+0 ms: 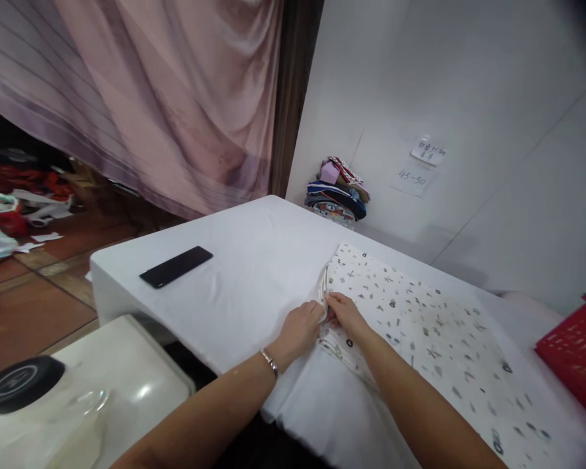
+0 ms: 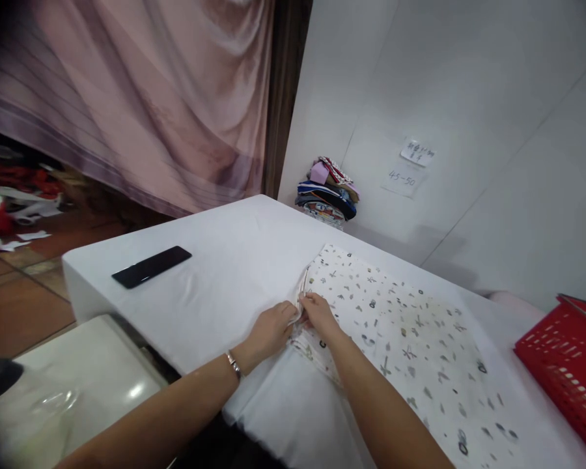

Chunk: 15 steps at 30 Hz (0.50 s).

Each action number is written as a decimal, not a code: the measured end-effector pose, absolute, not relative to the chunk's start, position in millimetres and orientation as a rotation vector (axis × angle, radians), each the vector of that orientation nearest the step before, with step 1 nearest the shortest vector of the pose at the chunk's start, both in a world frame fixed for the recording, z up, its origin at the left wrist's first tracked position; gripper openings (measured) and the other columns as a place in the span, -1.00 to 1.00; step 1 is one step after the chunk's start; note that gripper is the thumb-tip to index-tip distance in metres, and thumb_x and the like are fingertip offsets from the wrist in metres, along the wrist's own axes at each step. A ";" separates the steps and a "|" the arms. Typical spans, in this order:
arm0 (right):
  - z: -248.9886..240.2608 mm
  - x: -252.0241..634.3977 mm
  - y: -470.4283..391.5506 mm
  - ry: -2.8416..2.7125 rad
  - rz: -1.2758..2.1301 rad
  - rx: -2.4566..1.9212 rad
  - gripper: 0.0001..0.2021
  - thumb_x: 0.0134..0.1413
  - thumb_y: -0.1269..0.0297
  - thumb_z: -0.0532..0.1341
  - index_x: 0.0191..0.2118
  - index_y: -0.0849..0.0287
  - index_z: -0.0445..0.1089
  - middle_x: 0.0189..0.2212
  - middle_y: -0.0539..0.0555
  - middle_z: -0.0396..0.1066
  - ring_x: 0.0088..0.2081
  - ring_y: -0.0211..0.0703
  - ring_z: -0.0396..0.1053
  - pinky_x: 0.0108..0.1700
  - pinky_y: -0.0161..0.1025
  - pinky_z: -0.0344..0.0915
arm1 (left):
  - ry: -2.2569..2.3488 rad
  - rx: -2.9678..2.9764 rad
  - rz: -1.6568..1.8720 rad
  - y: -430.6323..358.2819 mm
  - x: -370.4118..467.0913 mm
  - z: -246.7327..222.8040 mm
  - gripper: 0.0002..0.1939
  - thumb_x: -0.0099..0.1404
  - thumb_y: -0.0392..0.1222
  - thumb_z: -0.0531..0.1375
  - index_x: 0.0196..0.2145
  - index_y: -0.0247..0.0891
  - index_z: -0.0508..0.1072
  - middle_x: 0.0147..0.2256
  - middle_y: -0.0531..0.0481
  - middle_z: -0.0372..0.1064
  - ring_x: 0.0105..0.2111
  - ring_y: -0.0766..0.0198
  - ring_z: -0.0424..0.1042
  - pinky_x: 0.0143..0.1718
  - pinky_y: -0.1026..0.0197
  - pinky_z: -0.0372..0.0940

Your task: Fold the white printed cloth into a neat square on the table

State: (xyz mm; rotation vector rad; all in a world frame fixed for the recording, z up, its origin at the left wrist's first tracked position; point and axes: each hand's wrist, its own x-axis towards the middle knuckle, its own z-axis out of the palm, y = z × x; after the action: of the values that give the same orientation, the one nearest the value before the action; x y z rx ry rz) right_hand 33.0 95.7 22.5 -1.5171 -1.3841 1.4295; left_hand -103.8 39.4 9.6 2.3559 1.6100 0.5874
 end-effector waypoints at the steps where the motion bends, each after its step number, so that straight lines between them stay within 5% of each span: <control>1: 21.7 31.2 97.7 -1.379 1.448 -1.524 -0.76 -0.01 0.09 0.17 -0.33 0.16 0.31 -0.68 -0.10 0.26 -0.65 -0.29 0.27 -0.71 -0.41 0.08 | 1.565 2.383 0.594 39.8 -103.4 9.2 -0.72 0.16 -0.39 0.04 -0.16 -0.17 0.25 -0.12 -0.07 0.31 -0.10 0.16 0.30 -0.12 0.14 0.22; 7: 8.1 33.2 104.3 -1.417 1.471 -1.472 -0.87 -0.11 0.23 0.18 -0.49 0.15 0.24 -0.75 -0.14 0.22 -0.71 -0.33 0.16 -0.72 -0.40 0.00 | 1.519 2.253 0.690 38.5 -105.4 8.7 -0.84 0.22 -0.18 0.06 -0.21 -0.19 0.30 -0.18 -0.06 0.36 -0.18 0.17 0.35 -0.21 0.16 0.24; 11: 5.3 34.6 103.7 -1.353 1.523 -1.447 -0.88 -0.12 0.25 0.17 -0.48 0.15 0.23 -0.75 -0.14 0.25 -0.71 -0.33 0.19 -0.71 -0.41 0.01 | 1.575 1.877 0.798 50.0 -117.7 13.4 -0.68 0.24 0.10 0.03 -0.24 -0.17 0.36 -0.29 0.03 0.43 -0.36 0.25 0.40 -0.35 0.23 0.24; 15: 7.3 32.1 102.5 -1.330 1.531 -1.439 -0.91 -0.09 0.28 0.16 -0.46 0.17 0.24 -0.73 -0.11 0.29 -0.69 -0.31 0.26 -0.73 -0.43 0.02 | 1.634 1.713 0.769 90.6 -128.0 24.7 -0.63 0.26 0.08 -0.02 -0.35 -0.25 0.43 -0.36 -0.03 0.47 -0.42 0.27 0.43 -0.41 0.28 0.25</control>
State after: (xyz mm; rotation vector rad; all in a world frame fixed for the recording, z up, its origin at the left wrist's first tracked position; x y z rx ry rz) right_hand 32.1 102.5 7.3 -1.4385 -1.3301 1.5313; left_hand -128.0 90.6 24.7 1.7127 1.6336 0.7694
